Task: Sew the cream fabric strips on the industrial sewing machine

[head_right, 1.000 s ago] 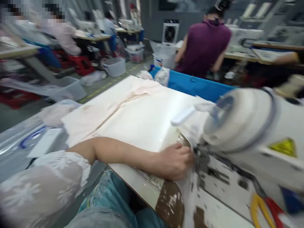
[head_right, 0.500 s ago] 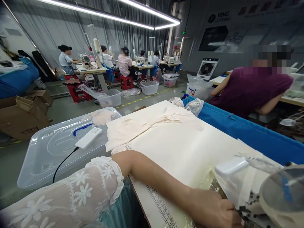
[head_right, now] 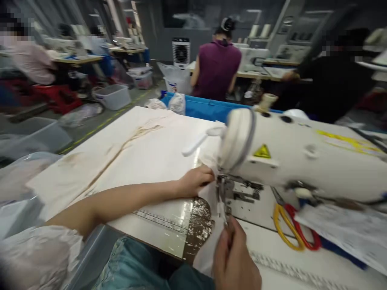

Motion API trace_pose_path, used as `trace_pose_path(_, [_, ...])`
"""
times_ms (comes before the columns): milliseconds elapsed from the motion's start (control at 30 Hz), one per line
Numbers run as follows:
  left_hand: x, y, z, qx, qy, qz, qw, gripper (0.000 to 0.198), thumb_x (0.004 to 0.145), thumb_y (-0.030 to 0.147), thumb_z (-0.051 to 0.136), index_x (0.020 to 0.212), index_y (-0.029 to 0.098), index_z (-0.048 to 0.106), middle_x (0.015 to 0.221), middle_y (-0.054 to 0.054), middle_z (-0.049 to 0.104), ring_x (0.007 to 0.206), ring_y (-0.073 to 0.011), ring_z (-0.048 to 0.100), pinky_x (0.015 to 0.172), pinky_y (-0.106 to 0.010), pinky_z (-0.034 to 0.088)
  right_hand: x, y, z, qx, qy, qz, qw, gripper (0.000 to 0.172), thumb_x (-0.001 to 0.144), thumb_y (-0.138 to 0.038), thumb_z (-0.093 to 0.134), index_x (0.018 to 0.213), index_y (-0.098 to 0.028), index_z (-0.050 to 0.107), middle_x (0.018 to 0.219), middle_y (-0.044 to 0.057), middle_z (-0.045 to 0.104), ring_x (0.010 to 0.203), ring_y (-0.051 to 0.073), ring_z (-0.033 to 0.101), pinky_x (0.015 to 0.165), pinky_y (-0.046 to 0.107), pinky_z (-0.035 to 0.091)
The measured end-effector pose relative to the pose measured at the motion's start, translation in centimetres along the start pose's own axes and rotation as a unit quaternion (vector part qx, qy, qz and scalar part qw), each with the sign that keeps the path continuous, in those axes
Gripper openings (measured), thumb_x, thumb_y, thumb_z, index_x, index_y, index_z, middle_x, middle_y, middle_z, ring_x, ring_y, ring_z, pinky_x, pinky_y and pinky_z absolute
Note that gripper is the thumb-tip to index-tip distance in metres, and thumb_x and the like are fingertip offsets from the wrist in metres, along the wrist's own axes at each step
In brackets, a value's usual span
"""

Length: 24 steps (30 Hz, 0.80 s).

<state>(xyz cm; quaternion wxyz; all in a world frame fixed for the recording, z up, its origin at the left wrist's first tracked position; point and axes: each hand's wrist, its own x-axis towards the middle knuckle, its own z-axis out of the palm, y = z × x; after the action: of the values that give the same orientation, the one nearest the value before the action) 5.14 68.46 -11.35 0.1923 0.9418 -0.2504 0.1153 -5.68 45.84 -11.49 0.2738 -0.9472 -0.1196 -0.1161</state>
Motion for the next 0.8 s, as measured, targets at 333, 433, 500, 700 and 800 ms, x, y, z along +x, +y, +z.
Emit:
trace_pose_path(333, [-0.5,0.0,-0.5,-0.124,0.058,0.009,0.991,0.018,0.094,0.025,0.054,0.085,0.016,0.066,0.094,-0.007,0.068,0.091,-0.0179,0.062,0.081,-0.032,0.052,3.1,-1.4,1.3,-0.059,0.129,-0.155,0.978,0.032,0.101,-0.024,0.042,0.109,-0.011,0.071,0.094,0.008,0.078,0.062,0.015,0.072,0.048,0.023,0.044])
trace_pose_path(433, [-0.4,-0.1,-0.2,-0.12,0.067,0.014,0.99,0.019,0.095,0.025,0.052,0.084,0.016,0.065,0.093,-0.007,0.068,0.089,-0.0173,0.062,0.079,-0.031,0.052,3.3,-1.5,1.5,-0.042,0.134,-0.154,0.978,0.031,0.1,-0.021,0.043,0.108,-0.01,0.071,0.093,0.008,0.078,0.062,0.014,0.071,0.048,0.022,0.044])
trace_pose_path(500, [-0.4,-0.2,-0.1,-0.116,0.072,0.021,0.99,0.019,0.095,0.026,0.053,0.084,0.016,0.064,0.093,-0.007,0.067,0.089,-0.017,0.061,0.078,-0.031,0.052,3.5,-1.5,1.5,-0.039,0.136,-0.157,0.978,0.032,0.101,-0.021,0.042,0.108,-0.009,0.071,0.093,0.007,0.078,0.064,0.013,0.072,0.049,0.021,0.045])
trace_pose_path(700, [-0.4,0.0,-0.2,-0.077,0.061,0.013,0.995,0.017,0.096,0.027,0.052,0.09,0.016,0.063,0.093,-0.007,0.065,0.088,-0.0169,0.059,0.075,-0.029,0.051,3.8,-1.6,1.6,-0.047,0.133,-0.163,0.976,0.032,0.102,-0.021,0.042,0.108,-0.009,0.071,0.09,0.007,0.078,0.062,0.013,0.072,0.047,0.021,0.045])
trace_pose_path(800, [-0.3,0.2,-0.2,-0.063,0.061,0.02,0.996,0.019,0.097,0.029,0.049,0.092,0.016,0.061,0.093,-0.007,0.063,0.086,-0.0175,0.058,0.074,-0.031,0.05,3.8,-1.7,1.7,-0.054,0.135,-0.161,0.976,0.033,0.103,-0.022,0.041,0.108,-0.009,0.071,0.089,0.007,0.078,0.062,0.013,0.072,0.047,0.021,0.045])
